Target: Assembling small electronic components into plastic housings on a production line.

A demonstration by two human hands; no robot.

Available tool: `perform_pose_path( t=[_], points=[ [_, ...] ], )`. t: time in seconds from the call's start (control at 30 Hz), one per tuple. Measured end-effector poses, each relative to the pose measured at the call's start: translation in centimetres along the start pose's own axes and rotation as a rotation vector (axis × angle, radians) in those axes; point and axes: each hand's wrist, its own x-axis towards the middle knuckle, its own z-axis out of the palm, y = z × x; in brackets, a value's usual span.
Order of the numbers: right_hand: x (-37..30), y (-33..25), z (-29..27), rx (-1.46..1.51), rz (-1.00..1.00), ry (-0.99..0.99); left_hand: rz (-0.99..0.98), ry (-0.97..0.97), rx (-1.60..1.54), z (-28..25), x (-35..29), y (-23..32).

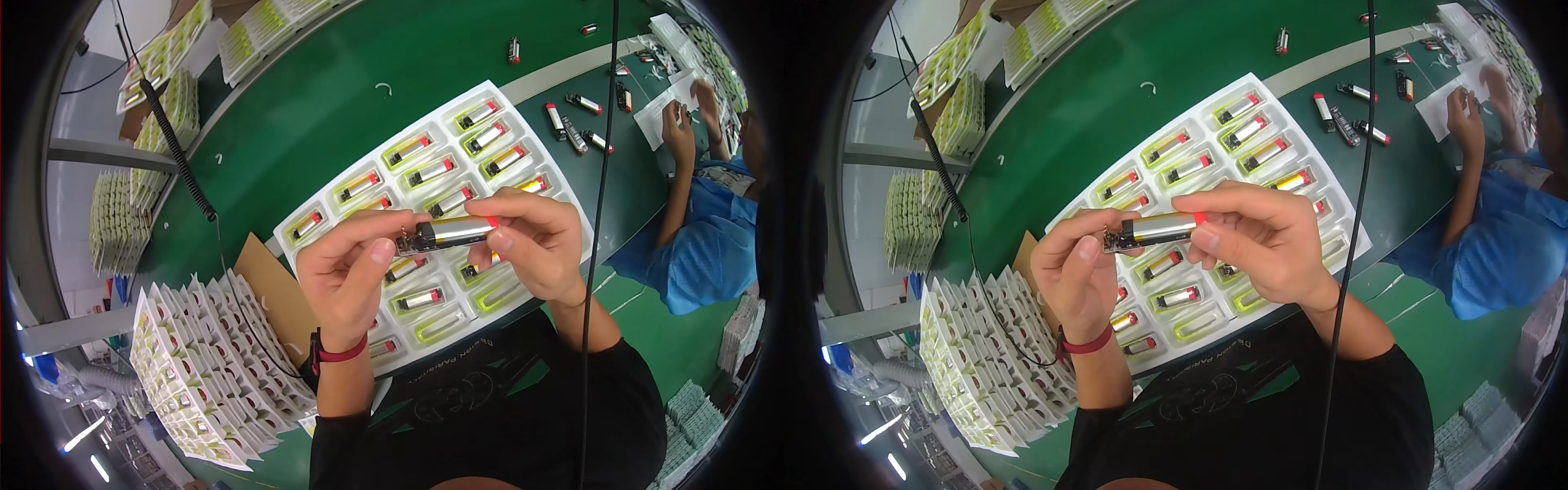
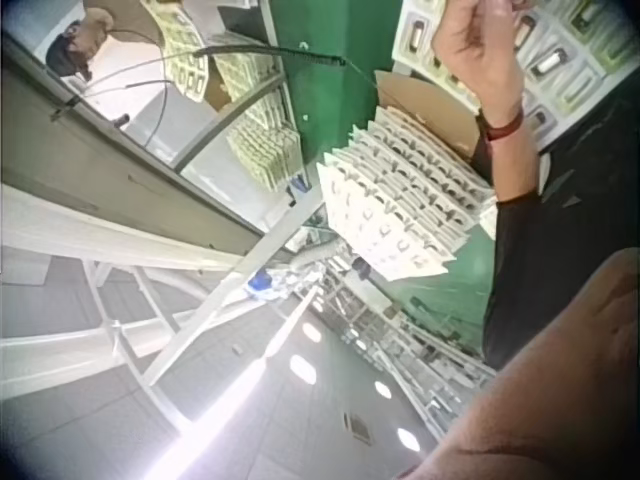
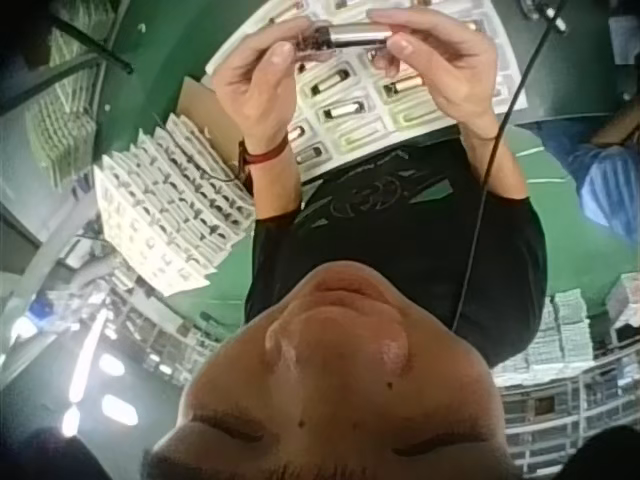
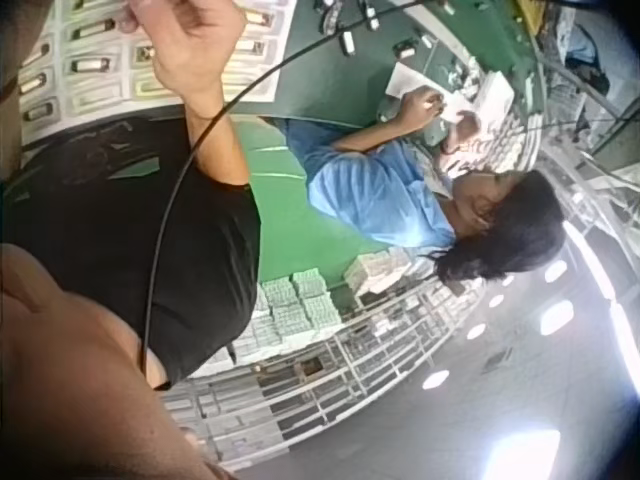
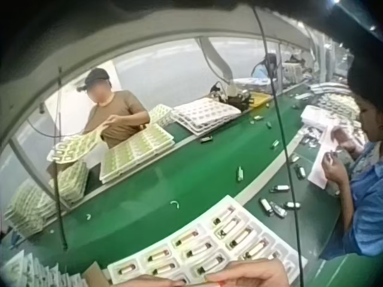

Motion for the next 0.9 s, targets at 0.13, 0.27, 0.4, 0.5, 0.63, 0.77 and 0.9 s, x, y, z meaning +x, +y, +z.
perform_pose_path(
  t=[0.13,0.27,0.4,0.5,0.63,0.77,0.9],
  points=[
    [-0.2,-0.3,0.3,0.091,0.108,0.079,-0.067,-0.029,-0.043,0.1,0.4,0.0],
    [-0.6,-0.7,-0.7,-0.072,0.115,0.115,-0.101,-0.074,-0.030,0.8,1.3,-0.3],
    [0.1,-0.1,-1.8,-0.383,0.062,-0.071,-0.164,-0.003,-0.049,-0.5,-0.1,-1.5],
    [-0.7,0.2,-2.4,-0.560,0.081,-0.159,-0.309,0.062,0.011,-0.2,-1.2,-1.5],
    [-2.6,1.2,-3.3,-0.612,0.157,-0.035,-0.285,0.032,0.718,-3.0,-2.0,-2.8],
    [-6.1,1.1,-3.7,-0.616,0.309,0.182,-0.242,0.028,1.054,-3.9,-5.9,-1.1],
    [-7.6,3.2,-1.6,-0.385,0.262,0.234,-0.097,-0.172,1.171,-3.6,-10.5,-1.6]
  ],
)
